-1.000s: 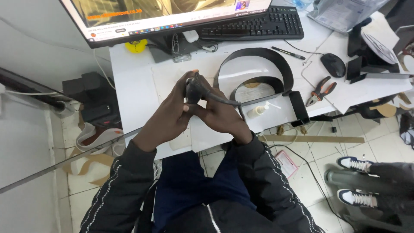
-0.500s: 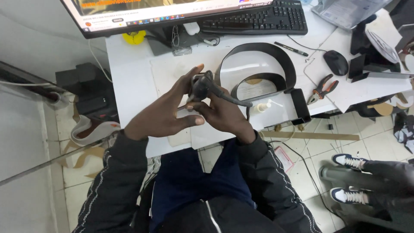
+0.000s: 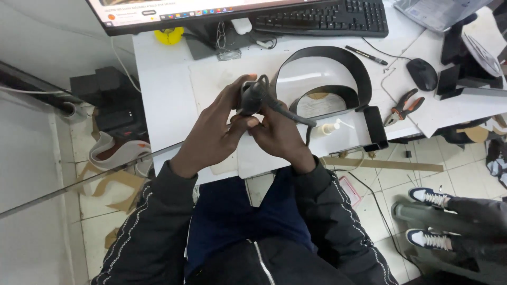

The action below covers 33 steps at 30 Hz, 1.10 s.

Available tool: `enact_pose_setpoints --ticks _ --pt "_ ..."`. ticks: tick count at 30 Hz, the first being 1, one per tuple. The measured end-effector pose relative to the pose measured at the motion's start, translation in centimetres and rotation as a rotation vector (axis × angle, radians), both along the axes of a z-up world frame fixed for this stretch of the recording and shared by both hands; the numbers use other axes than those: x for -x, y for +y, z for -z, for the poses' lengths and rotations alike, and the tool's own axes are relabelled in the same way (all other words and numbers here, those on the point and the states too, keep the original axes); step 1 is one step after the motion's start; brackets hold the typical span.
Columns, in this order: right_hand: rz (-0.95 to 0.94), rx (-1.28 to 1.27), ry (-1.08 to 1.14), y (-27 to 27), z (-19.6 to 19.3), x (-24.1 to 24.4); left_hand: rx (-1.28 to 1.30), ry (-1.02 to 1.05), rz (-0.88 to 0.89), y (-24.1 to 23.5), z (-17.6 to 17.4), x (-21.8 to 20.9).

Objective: Using a heat gun to soften plastic strips and manually bending them into shapes for sign letters according to a template.

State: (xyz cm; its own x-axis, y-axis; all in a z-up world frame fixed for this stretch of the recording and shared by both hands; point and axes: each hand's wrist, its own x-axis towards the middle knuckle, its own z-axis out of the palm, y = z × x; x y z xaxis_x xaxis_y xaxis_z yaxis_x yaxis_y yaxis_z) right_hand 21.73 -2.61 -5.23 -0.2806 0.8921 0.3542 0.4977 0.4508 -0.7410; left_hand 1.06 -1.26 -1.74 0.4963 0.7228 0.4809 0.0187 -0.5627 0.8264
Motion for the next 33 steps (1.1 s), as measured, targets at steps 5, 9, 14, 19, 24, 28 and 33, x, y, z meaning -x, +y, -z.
enact_pose_setpoints --ticks 5,9,14,19,24,28,33 --pt "-0.002 0.099 0.035 0.4 1.2 -0.5 -0.018 0.006 0.007 -0.1 0.0 0.6" --pt "-0.145 -0.030 0.167 0.5 -3.0 1.2 0.130 0.039 0.019 -0.6 1.5 2.4" --pt "-0.139 0.005 0.217 0.2 -2.8 1.3 0.038 0.901 -0.208 -0.1 9.7 4.9" --pt "-0.195 0.001 0.231 0.6 -2.5 1.0 0.007 0.919 -0.273 -0.7 10.8 4.2" --pt "-0.170 -0.009 0.250 0.3 -2.8 1.0 -0.006 0.913 -0.231 -0.8 10.4 3.9" --pt "-0.187 -0.014 0.250 0.6 -2.5 1.0 0.042 0.930 -0.264 -1.6 10.5 3.5" --pt "-0.211 -0.017 0.264 0.5 -2.8 0.8 0.076 0.879 -0.251 -1.9 8.6 3.6"
